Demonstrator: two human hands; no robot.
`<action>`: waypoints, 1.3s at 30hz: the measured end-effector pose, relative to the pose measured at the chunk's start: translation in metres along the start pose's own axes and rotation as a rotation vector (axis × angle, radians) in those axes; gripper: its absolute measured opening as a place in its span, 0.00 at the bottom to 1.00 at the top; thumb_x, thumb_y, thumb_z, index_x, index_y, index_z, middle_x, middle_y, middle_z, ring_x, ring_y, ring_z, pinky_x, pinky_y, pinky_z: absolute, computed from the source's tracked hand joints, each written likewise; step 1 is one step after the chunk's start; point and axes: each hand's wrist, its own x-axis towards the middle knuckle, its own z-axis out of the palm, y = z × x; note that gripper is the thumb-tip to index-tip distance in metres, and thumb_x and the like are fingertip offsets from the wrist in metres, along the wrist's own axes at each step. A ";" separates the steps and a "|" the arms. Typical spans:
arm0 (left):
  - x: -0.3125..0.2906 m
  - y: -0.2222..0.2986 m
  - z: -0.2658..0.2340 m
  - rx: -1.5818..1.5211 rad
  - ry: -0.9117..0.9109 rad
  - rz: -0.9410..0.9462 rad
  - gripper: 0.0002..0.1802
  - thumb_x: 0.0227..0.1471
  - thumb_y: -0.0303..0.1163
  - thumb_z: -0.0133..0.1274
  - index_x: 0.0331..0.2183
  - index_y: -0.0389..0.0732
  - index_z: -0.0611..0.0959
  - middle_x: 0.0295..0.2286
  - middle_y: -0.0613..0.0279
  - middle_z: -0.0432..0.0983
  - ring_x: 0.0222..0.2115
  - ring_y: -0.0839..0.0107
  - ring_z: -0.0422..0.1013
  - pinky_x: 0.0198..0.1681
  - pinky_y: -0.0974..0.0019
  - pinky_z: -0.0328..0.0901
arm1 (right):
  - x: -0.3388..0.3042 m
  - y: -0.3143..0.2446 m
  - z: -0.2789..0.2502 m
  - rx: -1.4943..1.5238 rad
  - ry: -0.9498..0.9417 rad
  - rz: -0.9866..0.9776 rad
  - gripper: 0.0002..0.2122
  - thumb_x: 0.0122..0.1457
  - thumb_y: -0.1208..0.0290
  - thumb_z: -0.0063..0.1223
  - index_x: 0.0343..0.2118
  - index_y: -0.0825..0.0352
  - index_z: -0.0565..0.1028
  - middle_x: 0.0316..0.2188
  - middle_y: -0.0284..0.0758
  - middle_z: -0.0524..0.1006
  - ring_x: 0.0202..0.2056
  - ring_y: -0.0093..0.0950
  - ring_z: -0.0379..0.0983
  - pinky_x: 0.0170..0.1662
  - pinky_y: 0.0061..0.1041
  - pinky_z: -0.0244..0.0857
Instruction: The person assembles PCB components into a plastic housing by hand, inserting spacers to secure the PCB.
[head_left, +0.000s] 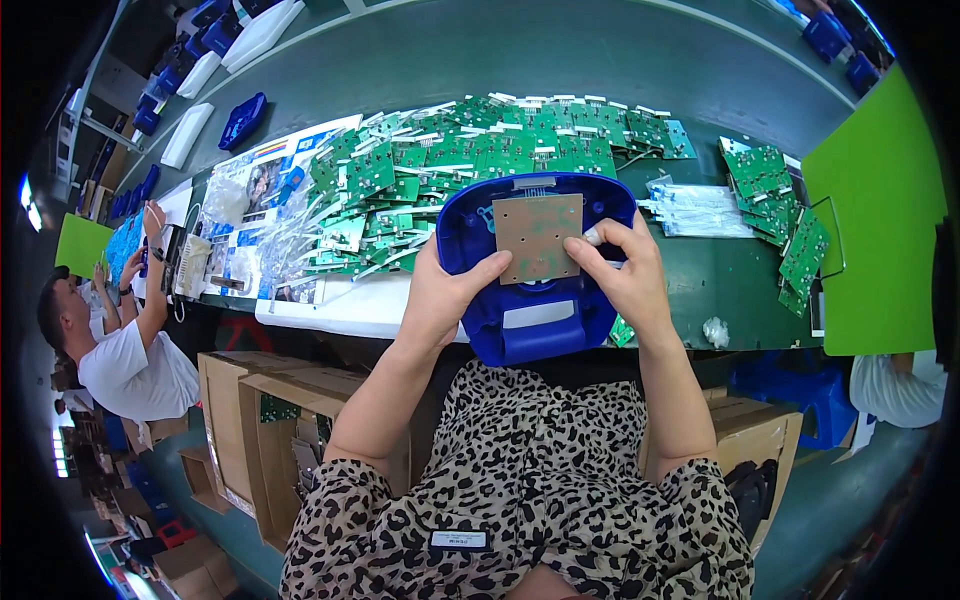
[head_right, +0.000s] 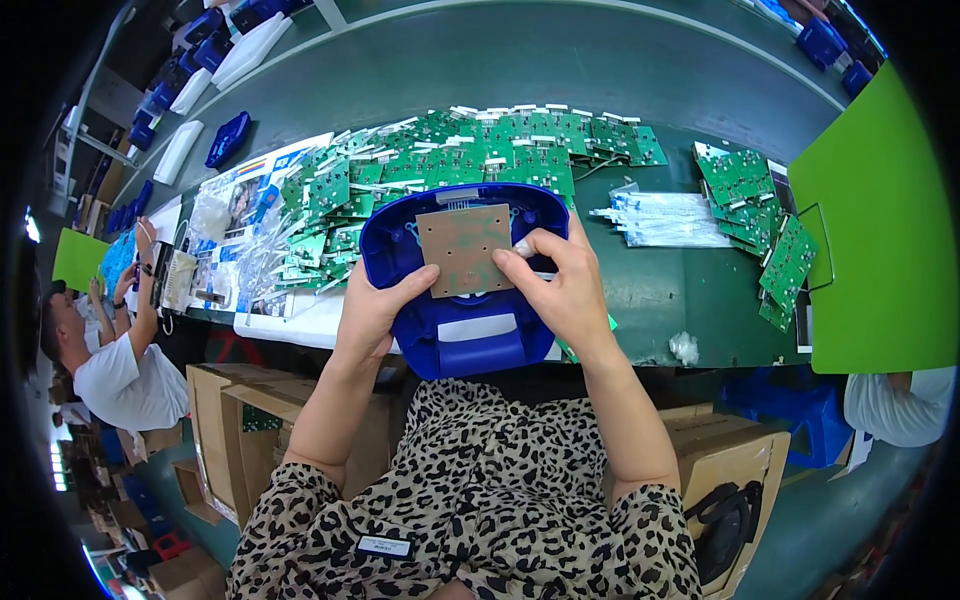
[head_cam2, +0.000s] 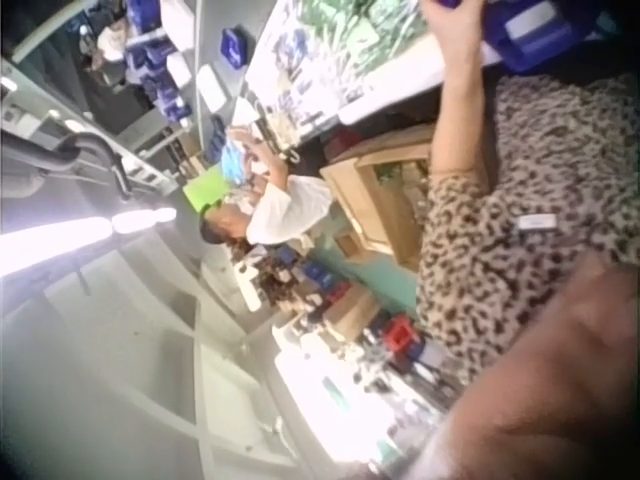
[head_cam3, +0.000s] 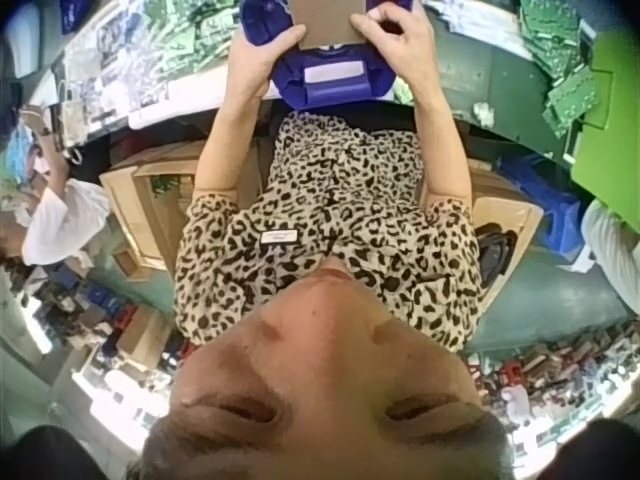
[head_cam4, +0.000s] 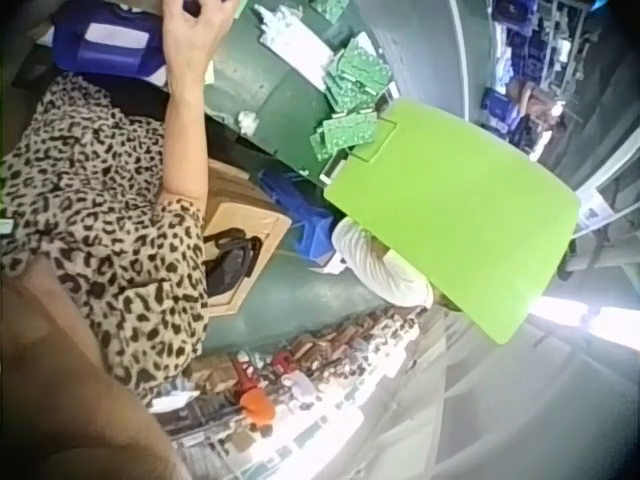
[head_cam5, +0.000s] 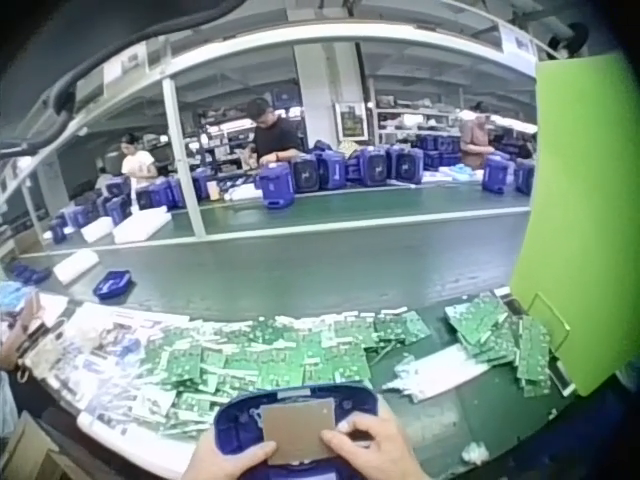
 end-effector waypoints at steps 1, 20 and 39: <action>-0.001 -0.001 -0.001 0.038 0.011 0.023 0.24 0.38 0.24 0.59 0.41 0.34 0.70 0.35 0.60 0.72 0.35 0.74 0.69 0.41 0.70 0.64 | 0.000 0.002 0.000 0.001 0.000 0.008 0.11 0.42 0.69 0.60 0.18 0.70 0.71 0.29 0.38 0.68 0.34 0.30 0.65 0.38 0.25 0.58; 0.005 -0.006 -0.004 0.017 0.070 -0.008 0.21 0.38 0.22 0.58 0.38 0.34 0.73 0.33 0.59 0.73 0.32 0.72 0.71 0.36 0.70 0.67 | 0.009 0.006 0.005 -0.260 -0.059 0.003 0.14 0.41 0.62 0.60 0.18 0.68 0.71 0.28 0.40 0.68 0.29 0.35 0.67 0.31 0.31 0.61; 0.000 0.012 -0.015 -0.056 -0.009 -0.167 0.23 0.36 0.23 0.60 0.39 0.34 0.72 0.32 0.59 0.73 0.31 0.73 0.71 0.34 0.70 0.68 | -0.015 -0.034 -0.004 -0.715 -0.412 -0.610 0.14 0.49 0.72 0.49 0.41 0.62 0.71 0.48 0.30 0.67 0.54 0.33 0.55 0.57 0.46 0.40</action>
